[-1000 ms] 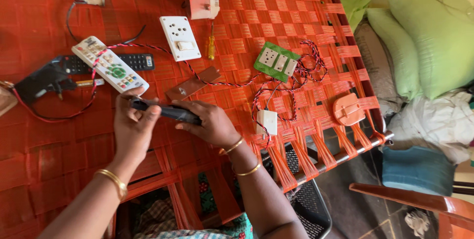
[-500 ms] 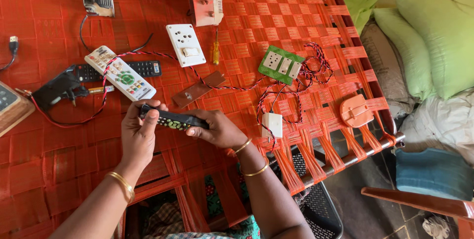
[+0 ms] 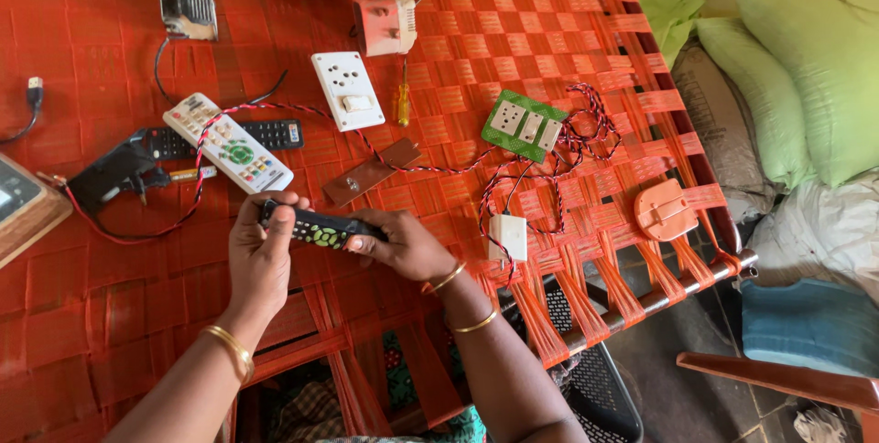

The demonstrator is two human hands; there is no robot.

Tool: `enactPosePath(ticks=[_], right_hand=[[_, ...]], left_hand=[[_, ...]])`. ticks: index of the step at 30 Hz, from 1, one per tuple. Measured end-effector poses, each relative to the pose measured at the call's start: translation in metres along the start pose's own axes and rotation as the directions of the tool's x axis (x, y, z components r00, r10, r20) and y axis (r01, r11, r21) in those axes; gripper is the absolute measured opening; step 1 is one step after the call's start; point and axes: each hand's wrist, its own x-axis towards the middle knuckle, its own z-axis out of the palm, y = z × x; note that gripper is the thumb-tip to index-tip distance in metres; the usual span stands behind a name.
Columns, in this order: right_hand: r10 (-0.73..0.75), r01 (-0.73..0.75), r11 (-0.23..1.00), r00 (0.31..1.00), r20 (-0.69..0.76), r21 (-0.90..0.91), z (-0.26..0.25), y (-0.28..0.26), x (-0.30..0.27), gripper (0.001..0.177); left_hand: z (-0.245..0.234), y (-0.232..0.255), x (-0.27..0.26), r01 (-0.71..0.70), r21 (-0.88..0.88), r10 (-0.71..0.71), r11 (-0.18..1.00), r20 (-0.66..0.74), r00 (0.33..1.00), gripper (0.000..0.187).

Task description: The person assembles and tests a remote control by aligning a button pad, fitting the circuit board into the casing, and pressing buttons to check for a red LED signal.

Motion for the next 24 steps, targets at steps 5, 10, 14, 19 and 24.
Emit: enactPosePath(ticks=[5, 10, 14, 19, 24], right_hand=[[0.136, -0.125, 0.973, 0.989, -0.049, 0.193, 0.006, 0.010, 0.003, 0.050], [0.052, -0.059, 0.963, 0.998, 0.033, 0.263, 0.002, 0.011, 0.001, 0.058], [0.039, -0.064, 0.976, 0.992, 0.123, 0.209, -0.002, 0.005, -0.002, 0.059], [0.041, -0.085, 0.948, 0.988, 0.147, 0.307, -0.002, 0.007, 0.000, 0.062], [0.049, -0.084, 0.921, 0.994, 0.101, 0.381, 0.002, 0.012, 0.001, 0.068]], left_hand=[[0.004, 0.012, 0.003, 0.113, -0.089, -0.117, 0.990, -0.048, 0.992, 0.047], [-0.007, -0.001, 0.004, 0.186, -0.028, -0.188, 0.982, -0.090, 0.978, 0.040], [-0.012, -0.007, 0.003, 0.167, -0.072, -0.172, 0.983, -0.078, 0.982, 0.036], [-0.014, -0.014, 0.004, 0.155, -0.085, -0.164, 0.984, -0.102, 0.981, 0.033], [-0.016, -0.020, 0.005, 0.133, -0.147, -0.146, 0.980, -0.075, 0.986, 0.040]])
